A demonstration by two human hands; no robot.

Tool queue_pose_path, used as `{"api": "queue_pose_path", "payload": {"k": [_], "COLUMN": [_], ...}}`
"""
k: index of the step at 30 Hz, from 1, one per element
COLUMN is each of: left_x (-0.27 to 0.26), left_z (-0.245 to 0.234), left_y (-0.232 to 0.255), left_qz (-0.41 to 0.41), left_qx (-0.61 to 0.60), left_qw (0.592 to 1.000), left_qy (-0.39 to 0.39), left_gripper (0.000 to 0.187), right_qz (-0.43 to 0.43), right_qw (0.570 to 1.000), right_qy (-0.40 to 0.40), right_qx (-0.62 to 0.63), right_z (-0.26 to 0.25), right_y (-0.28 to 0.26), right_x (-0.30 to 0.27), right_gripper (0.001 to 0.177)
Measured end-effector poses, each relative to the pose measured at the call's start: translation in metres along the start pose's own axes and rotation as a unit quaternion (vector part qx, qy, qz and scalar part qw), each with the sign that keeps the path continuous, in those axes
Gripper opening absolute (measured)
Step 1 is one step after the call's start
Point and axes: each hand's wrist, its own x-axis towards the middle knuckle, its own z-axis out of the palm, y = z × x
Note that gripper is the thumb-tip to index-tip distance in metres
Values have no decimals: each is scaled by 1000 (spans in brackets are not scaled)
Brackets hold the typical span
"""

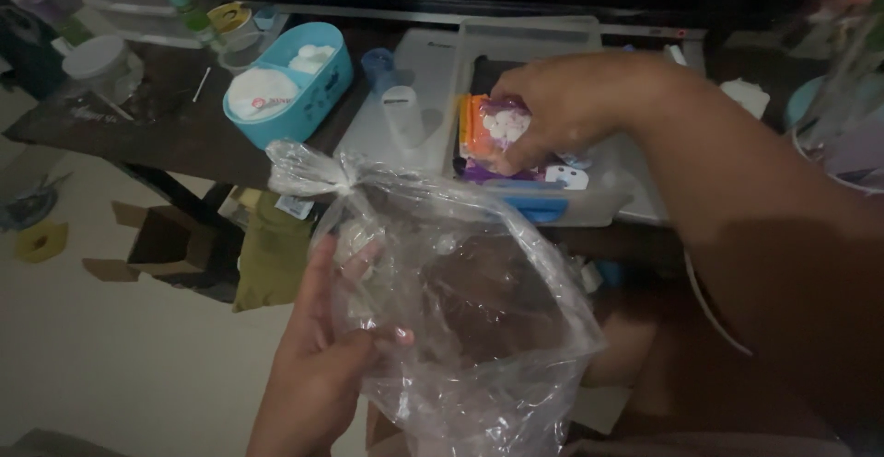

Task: Organize stationery items in a plastic drawer organizer.

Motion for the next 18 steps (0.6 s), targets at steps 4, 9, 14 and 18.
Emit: {"api": "queue_pose_path", "payload": {"k": [4, 9, 14, 18], "left_x": [11, 0, 11, -1], "left_z": [22, -3, 16, -6], "left_y": [23, -1, 17, -7], "left_qz": [-168, -8, -89, 1], "left_qx": [52, -2, 28, -5], "left_qw": [973, 1000, 993, 1000], "left_qy": [152, -11, 70, -11], "left_gripper": [114, 103, 109, 104], "right_qz": [60, 87, 82, 183], "right_qw": [994, 978, 952, 923], "right_qy": [7, 92, 221, 207], "right_qx": [89, 164, 193, 267], "right_z": [-5, -7, 1, -20], "right_y": [-2, 8, 34, 6], "right_x": [-5, -3, 4, -26], "right_gripper": [88, 58, 58, 58]}}
